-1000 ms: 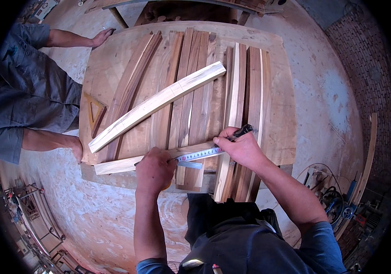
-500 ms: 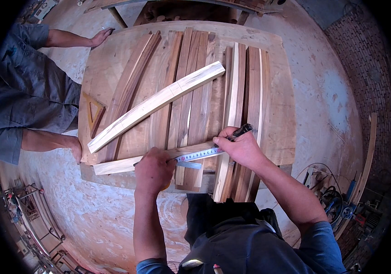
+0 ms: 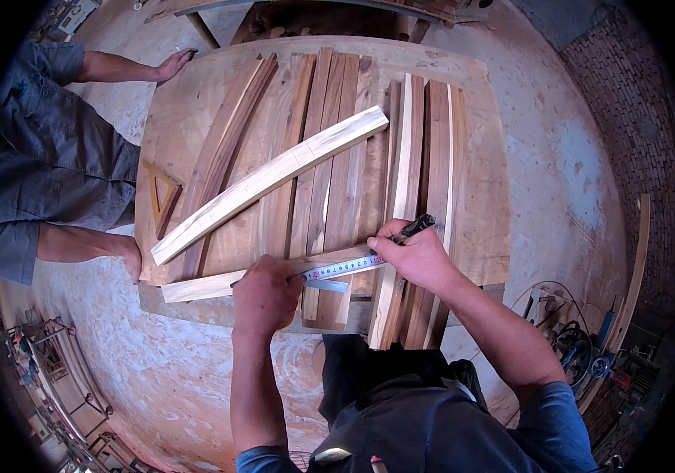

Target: The person measures and marks wooden planks on a workbench using a tape measure, a speed square, and a marker. They align the tools to draw straight lines and measure lengths on multiple pieces of wood.

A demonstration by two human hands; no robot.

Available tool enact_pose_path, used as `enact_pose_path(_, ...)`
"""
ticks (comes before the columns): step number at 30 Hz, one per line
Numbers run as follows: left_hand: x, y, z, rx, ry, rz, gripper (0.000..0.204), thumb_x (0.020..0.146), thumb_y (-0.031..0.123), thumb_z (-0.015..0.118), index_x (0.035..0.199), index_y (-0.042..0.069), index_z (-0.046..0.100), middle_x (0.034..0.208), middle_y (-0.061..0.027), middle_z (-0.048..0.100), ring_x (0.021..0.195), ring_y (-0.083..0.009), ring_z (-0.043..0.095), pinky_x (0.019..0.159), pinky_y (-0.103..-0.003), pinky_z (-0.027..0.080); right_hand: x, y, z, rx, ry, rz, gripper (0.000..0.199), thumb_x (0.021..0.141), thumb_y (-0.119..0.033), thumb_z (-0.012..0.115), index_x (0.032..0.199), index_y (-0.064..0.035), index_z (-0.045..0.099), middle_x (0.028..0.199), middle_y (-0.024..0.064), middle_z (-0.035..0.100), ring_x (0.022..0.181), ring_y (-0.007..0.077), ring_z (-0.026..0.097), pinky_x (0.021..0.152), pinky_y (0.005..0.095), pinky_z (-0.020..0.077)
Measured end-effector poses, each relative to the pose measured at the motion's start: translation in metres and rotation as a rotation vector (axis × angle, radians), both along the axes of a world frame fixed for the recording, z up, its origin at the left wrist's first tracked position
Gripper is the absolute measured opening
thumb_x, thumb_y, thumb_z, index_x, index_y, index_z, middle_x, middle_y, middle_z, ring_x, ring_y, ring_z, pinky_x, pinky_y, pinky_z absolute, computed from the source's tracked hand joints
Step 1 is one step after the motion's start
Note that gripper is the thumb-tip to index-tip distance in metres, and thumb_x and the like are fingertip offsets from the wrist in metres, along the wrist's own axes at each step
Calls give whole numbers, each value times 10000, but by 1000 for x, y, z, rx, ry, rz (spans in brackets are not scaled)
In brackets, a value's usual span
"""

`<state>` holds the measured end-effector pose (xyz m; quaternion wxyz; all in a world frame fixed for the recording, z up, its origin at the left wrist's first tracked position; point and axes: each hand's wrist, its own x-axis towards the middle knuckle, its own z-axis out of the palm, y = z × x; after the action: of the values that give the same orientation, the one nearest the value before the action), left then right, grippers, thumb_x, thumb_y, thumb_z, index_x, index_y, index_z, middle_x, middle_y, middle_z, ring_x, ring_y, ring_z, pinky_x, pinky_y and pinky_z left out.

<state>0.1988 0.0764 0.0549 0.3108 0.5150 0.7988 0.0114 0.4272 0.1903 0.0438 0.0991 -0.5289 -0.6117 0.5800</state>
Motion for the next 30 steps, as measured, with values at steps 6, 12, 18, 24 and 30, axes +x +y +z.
enact_pose_path(6, 1, 1, 1, -10, 0, 4, 170, 857, 268, 701, 873, 100, 727, 970, -102, 657, 928, -303, 659, 792, -438, 533, 0, 0, 0, 9, -9, 8, 221, 931, -222, 691, 829, -26, 678, 651, -3, 606, 527, 61, 529, 453, 253, 436)
enact_pose_path(12, 1, 2, 2, -19, -3, 6, 170, 855, 272, 705, 886, 107, 734, 974, -103, 656, 926, -308, 660, 792, -443, 535, 0, 1, 2, -6, -24, 19, 223, 931, -218, 689, 828, -21, 675, 664, 6, 608, 533, 70, 548, 457, 258, 464)
enact_pose_path(18, 1, 2, 2, -14, -6, 8, 169, 847, 269, 714, 878, 104, 733, 972, -107, 655, 922, -311, 661, 787, -445, 536, -1, 1, 3, -5, -7, 12, 222, 931, -217, 689, 827, -21, 674, 666, 7, 607, 535, 73, 550, 458, 258, 468)
enact_pose_path(24, -1, 0, 0, 1, -11, 13, 169, 841, 267, 719, 861, 100, 725, 967, -106, 653, 921, -312, 660, 783, -448, 534, -1, 0, 2, 1, -8, 6, 214, 930, -221, 692, 836, -29, 678, 671, 5, 612, 538, 74, 544, 473, 255, 454)
enact_pose_path(30, 0, 0, 0, 28, -3, 2, 171, 838, 265, 719, 840, 94, 717, 948, -111, 653, 894, -320, 662, 774, -452, 533, 4, -2, 0, 68, 72, -69, 187, 934, -204, 689, 909, -19, 681, 777, 25, 653, 653, 95, 590, 614, 266, 497)
